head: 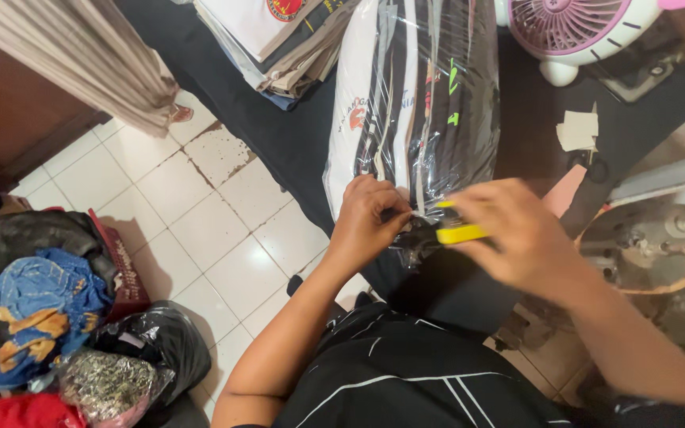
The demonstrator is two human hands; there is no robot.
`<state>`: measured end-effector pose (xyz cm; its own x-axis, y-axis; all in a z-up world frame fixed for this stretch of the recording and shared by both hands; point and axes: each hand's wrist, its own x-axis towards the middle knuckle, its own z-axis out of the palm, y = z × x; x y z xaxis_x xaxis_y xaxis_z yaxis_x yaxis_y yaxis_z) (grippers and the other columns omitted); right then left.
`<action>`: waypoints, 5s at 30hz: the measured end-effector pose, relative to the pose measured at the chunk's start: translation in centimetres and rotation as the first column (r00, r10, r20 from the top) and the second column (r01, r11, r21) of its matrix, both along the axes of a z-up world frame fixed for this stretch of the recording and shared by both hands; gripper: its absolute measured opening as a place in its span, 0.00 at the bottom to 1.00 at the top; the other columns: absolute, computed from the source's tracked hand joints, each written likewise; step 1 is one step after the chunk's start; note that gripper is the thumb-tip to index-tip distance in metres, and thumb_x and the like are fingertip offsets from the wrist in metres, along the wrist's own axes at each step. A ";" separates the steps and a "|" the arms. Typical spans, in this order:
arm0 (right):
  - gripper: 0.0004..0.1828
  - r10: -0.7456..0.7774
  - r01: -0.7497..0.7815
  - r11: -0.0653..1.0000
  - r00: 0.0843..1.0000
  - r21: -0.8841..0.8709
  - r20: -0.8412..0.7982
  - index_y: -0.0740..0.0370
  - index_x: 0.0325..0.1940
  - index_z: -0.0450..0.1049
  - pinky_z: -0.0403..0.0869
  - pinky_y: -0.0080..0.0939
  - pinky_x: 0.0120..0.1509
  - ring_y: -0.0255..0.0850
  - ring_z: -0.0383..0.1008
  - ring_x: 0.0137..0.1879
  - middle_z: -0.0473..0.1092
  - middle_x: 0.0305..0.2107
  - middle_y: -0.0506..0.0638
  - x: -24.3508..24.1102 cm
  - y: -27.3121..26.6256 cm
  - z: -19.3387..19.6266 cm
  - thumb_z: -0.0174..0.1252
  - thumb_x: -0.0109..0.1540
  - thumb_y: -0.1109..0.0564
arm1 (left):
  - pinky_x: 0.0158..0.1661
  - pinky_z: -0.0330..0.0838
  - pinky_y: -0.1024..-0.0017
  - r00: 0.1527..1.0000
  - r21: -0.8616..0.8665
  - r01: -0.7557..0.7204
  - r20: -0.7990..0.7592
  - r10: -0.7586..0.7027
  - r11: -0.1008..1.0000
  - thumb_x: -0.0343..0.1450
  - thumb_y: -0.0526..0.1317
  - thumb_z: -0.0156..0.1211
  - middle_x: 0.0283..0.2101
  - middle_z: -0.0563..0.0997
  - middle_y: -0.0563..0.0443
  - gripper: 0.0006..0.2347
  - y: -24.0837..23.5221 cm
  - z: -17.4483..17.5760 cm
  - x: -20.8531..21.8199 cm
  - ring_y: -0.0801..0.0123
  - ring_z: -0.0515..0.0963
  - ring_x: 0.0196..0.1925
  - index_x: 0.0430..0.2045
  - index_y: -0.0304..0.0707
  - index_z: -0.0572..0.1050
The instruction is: The person uses a yellow stapler to seal a plastic-wrapped bundle of folded clothes on a table. They repeatedly staple the edges of the plastic packaging to secure it. After stapling, they pick up a stack of white polo shirts with black collars and place them on the table.
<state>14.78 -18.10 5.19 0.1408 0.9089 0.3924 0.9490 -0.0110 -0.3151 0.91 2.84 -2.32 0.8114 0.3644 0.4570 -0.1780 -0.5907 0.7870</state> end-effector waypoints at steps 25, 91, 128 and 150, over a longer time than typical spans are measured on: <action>0.13 -0.201 0.336 0.937 0.735 -0.090 0.648 0.62 0.41 0.75 0.64 0.40 0.46 0.40 0.67 0.41 0.66 0.31 0.47 -7.8 7.5 1.1 0.55 0.57 0.53 | 0.47 0.68 0.61 0.965 -0.021 0.244 -0.089 -0.245 0.970 0.60 0.29 0.69 0.31 0.82 0.48 0.04 3.9 -0.2 0.1 0.53 0.77 0.39 0.23 0.36 0.79; 0.11 -0.058 0.131 0.965 0.952 -0.228 0.299 0.59 0.36 0.76 0.65 0.42 0.43 0.42 0.68 0.40 0.67 0.30 0.46 -6.2 9.7 0.9 0.66 0.54 0.52 | 0.64 0.59 0.51 0.983 0.129 0.095 0.146 -0.114 0.987 0.68 0.35 0.69 0.46 0.78 0.52 0.12 5.6 -1.1 -5.0 0.57 0.74 0.51 0.44 0.37 0.77; 0.24 -0.082 0.127 0.967 0.976 -0.221 0.203 0.62 0.47 0.75 0.65 0.45 0.47 0.45 0.69 0.45 0.69 0.36 0.49 -7.2 10.1 2.3 0.68 0.51 0.49 | 0.49 0.61 0.62 0.993 -0.010 -0.039 -0.111 0.037 0.999 0.68 0.37 0.68 0.32 0.74 0.52 0.04 5.2 -0.6 -5.3 0.58 0.72 0.41 0.27 0.40 0.78; 0.13 -0.049 0.093 0.963 0.983 -0.254 0.174 0.58 0.34 0.74 0.66 0.45 0.46 0.43 0.69 0.43 0.67 0.32 0.48 -8.0 12.8 -1.5 0.68 0.53 0.50 | 0.46 0.75 0.72 0.979 -0.606 0.156 0.202 -0.038 0.780 0.73 0.25 0.61 0.38 0.80 0.47 0.05 4.8 -8.3 -5.0 0.69 0.80 0.42 0.33 0.31 0.71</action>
